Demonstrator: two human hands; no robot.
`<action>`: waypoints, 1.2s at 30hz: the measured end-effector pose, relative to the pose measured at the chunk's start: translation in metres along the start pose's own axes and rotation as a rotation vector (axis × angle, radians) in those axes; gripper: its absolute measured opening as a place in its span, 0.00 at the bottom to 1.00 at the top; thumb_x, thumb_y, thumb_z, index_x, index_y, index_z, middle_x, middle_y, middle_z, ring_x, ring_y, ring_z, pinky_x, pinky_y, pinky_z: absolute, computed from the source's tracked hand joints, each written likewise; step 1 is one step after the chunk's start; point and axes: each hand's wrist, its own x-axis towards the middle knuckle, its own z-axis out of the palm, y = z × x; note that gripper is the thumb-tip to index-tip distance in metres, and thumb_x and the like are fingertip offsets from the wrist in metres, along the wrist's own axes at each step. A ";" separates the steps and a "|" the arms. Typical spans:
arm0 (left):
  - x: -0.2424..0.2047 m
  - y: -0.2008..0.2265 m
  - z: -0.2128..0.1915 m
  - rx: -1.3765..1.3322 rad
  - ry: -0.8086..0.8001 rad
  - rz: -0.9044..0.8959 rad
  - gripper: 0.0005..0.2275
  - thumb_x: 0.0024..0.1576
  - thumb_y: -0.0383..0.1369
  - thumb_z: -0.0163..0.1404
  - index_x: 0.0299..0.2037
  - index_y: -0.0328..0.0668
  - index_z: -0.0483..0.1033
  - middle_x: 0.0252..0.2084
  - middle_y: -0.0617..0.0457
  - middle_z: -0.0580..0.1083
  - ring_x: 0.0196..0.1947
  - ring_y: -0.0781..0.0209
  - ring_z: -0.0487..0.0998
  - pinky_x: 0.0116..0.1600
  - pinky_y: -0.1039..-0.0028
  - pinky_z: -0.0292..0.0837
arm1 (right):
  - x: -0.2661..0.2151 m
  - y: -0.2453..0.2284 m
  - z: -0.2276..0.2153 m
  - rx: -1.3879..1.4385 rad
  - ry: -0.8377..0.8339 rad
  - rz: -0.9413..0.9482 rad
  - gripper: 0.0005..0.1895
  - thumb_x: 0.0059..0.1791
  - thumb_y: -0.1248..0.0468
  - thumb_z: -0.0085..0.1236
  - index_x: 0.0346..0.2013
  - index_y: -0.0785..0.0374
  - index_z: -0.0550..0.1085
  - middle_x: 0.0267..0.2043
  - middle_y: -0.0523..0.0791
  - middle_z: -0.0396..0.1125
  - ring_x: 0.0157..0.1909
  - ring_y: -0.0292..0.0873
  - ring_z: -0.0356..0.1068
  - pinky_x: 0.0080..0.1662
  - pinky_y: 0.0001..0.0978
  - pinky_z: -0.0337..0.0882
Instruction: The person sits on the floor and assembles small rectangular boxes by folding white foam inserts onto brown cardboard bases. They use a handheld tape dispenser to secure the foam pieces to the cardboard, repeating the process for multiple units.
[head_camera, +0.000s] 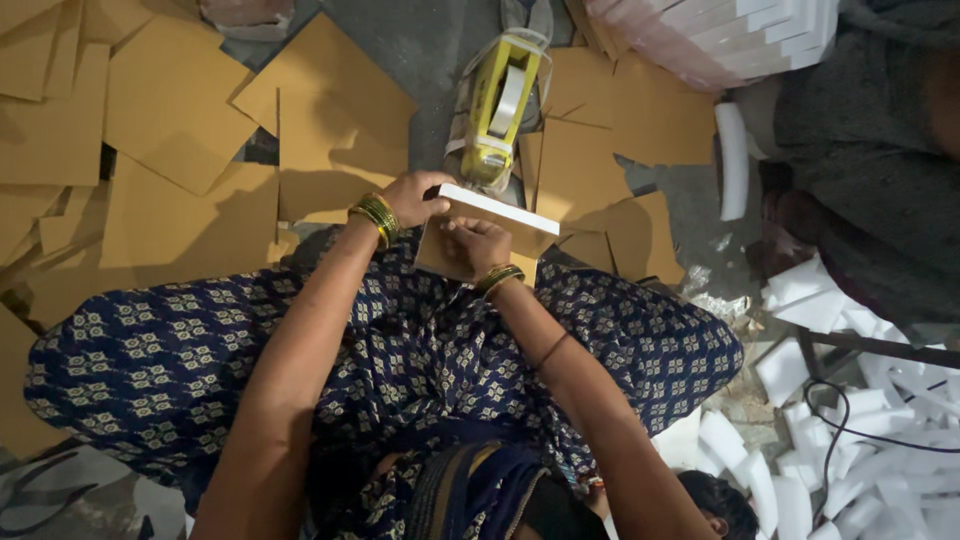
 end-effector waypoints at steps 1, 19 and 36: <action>-0.003 0.007 -0.001 -0.062 -0.030 -0.060 0.19 0.53 0.39 0.58 0.53 0.41 0.77 0.45 0.45 0.81 0.45 0.51 0.83 0.52 0.64 0.77 | 0.004 0.002 0.001 -0.003 0.013 -0.004 0.03 0.51 0.70 0.61 0.34 0.68 0.79 0.29 0.44 0.74 0.27 0.37 0.71 0.30 0.27 0.72; -0.007 0.025 0.026 0.114 0.195 0.160 0.18 0.52 0.40 0.63 0.50 0.44 0.76 0.45 0.41 0.78 0.46 0.41 0.80 0.48 0.58 0.75 | 0.011 -0.116 -0.007 -0.879 0.243 -0.443 0.15 0.48 0.51 0.64 0.35 0.60 0.84 0.28 0.49 0.76 0.28 0.42 0.75 0.36 0.38 0.72; -0.040 -0.002 0.052 0.248 0.253 0.026 0.26 0.53 0.40 0.64 0.60 0.40 0.72 0.47 0.38 0.77 0.47 0.36 0.78 0.50 0.54 0.73 | 0.105 -0.057 -0.023 -1.703 -0.376 -0.561 0.19 0.51 0.45 0.54 0.43 0.53 0.80 0.48 0.43 0.76 0.49 0.45 0.76 0.52 0.43 0.72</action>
